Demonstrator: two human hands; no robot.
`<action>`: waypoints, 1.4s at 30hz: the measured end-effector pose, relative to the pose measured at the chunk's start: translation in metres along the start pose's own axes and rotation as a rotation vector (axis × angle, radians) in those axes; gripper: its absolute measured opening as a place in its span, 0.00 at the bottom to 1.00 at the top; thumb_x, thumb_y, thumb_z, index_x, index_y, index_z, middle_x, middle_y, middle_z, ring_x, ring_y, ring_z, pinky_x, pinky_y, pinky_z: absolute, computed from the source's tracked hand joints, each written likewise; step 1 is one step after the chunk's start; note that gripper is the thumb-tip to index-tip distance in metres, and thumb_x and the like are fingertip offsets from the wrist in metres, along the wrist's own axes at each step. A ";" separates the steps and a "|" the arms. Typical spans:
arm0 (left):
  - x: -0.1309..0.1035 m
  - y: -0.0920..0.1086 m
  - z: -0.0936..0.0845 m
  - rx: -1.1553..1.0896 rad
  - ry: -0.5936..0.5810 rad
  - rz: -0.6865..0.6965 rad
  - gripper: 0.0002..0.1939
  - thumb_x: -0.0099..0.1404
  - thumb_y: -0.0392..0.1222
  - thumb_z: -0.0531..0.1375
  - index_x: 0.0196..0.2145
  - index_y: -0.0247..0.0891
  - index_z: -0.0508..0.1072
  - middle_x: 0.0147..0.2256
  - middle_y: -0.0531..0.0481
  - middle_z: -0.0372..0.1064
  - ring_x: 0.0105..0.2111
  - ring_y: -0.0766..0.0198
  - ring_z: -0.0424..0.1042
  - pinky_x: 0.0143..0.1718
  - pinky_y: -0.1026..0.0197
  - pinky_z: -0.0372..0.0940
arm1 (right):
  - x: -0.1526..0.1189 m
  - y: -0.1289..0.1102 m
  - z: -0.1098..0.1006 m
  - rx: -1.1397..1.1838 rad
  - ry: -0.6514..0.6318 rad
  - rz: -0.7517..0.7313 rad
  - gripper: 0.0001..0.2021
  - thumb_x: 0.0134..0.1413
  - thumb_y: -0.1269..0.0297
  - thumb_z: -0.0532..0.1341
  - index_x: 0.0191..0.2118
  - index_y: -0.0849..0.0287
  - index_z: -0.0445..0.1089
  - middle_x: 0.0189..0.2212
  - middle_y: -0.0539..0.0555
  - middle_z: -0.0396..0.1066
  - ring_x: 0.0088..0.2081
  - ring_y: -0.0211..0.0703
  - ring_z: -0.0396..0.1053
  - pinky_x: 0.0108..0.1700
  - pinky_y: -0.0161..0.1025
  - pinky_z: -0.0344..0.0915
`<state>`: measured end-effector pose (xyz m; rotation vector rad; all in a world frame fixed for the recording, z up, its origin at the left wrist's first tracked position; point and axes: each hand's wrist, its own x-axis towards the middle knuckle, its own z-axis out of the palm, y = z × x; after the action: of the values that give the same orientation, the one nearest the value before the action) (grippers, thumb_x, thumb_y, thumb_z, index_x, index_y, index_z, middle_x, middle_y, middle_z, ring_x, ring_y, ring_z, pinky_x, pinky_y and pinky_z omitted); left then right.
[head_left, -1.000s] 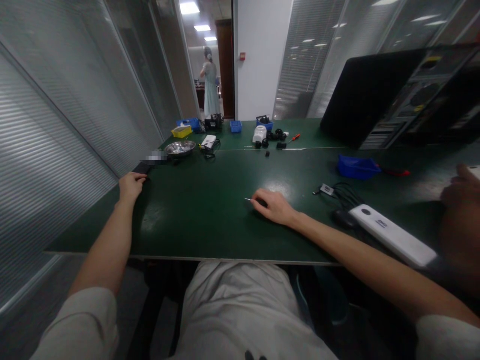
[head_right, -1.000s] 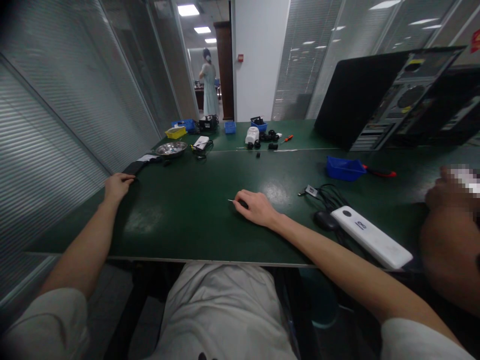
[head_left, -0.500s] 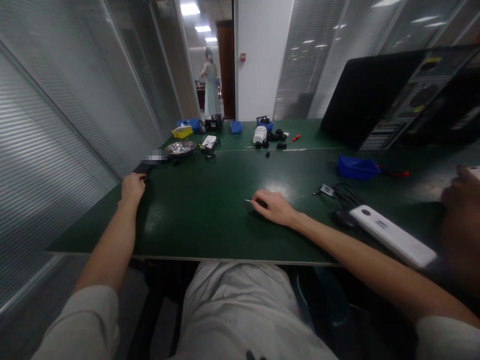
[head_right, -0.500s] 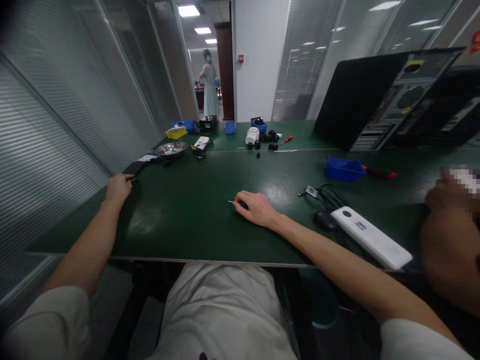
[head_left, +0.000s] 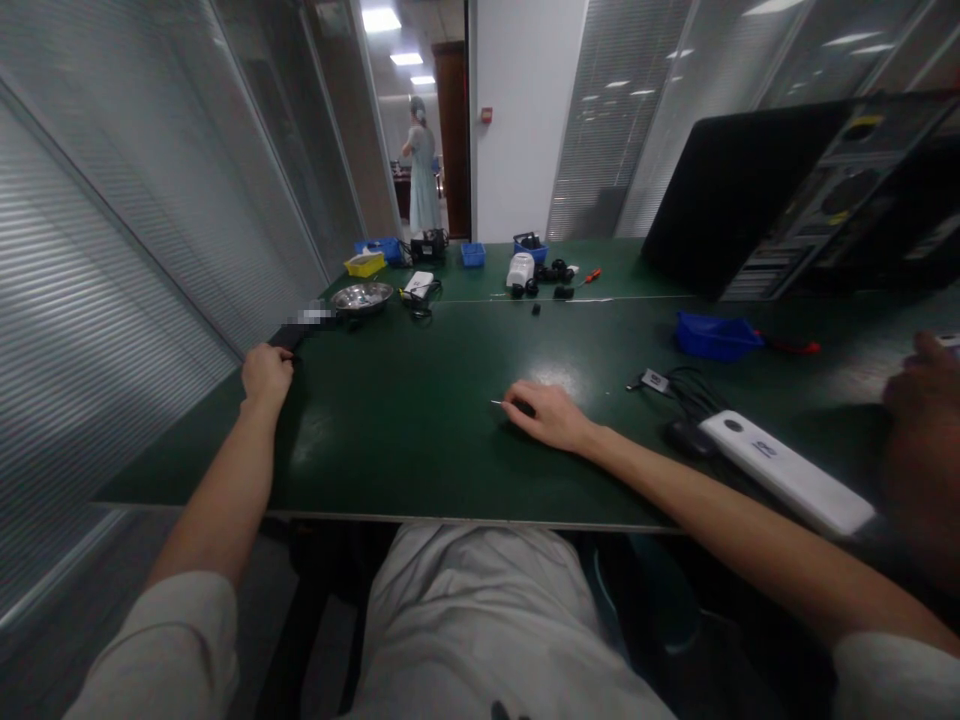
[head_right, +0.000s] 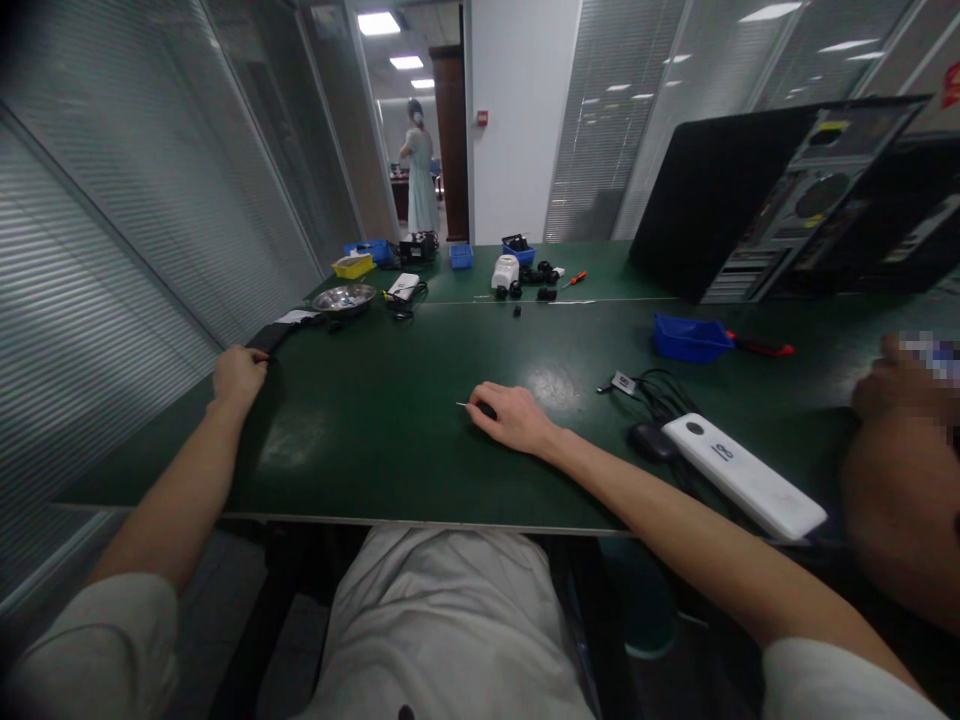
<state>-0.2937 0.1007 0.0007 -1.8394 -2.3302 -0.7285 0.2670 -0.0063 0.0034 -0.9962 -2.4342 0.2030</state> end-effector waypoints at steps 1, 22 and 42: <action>-0.001 0.001 0.000 0.024 0.009 -0.010 0.14 0.66 0.30 0.60 0.48 0.22 0.78 0.39 0.42 0.68 0.39 0.58 0.59 0.49 0.57 0.57 | 0.000 0.000 0.000 0.000 -0.001 -0.001 0.12 0.72 0.56 0.54 0.42 0.57 0.70 0.37 0.53 0.73 0.33 0.39 0.68 0.35 0.37 0.58; -0.039 0.125 0.009 -0.321 0.005 0.364 0.07 0.67 0.39 0.63 0.41 0.36 0.80 0.44 0.44 0.77 0.44 0.54 0.74 0.50 0.55 0.65 | 0.002 0.000 0.003 -0.022 -0.036 0.014 0.13 0.72 0.55 0.54 0.43 0.56 0.71 0.37 0.53 0.74 0.32 0.39 0.68 0.35 0.37 0.56; -0.166 0.259 0.024 -0.662 -0.506 0.876 0.11 0.67 0.44 0.65 0.47 0.40 0.76 0.41 0.46 0.75 0.40 0.58 0.73 0.42 0.58 0.67 | 0.001 -0.004 0.001 -0.084 -0.062 -0.009 0.10 0.68 0.57 0.57 0.40 0.55 0.71 0.34 0.52 0.73 0.31 0.39 0.68 0.34 0.37 0.53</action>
<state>-0.0006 0.0039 0.0021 -3.2679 -1.1718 -1.0138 0.2638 -0.0088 0.0039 -1.0288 -2.5215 0.1310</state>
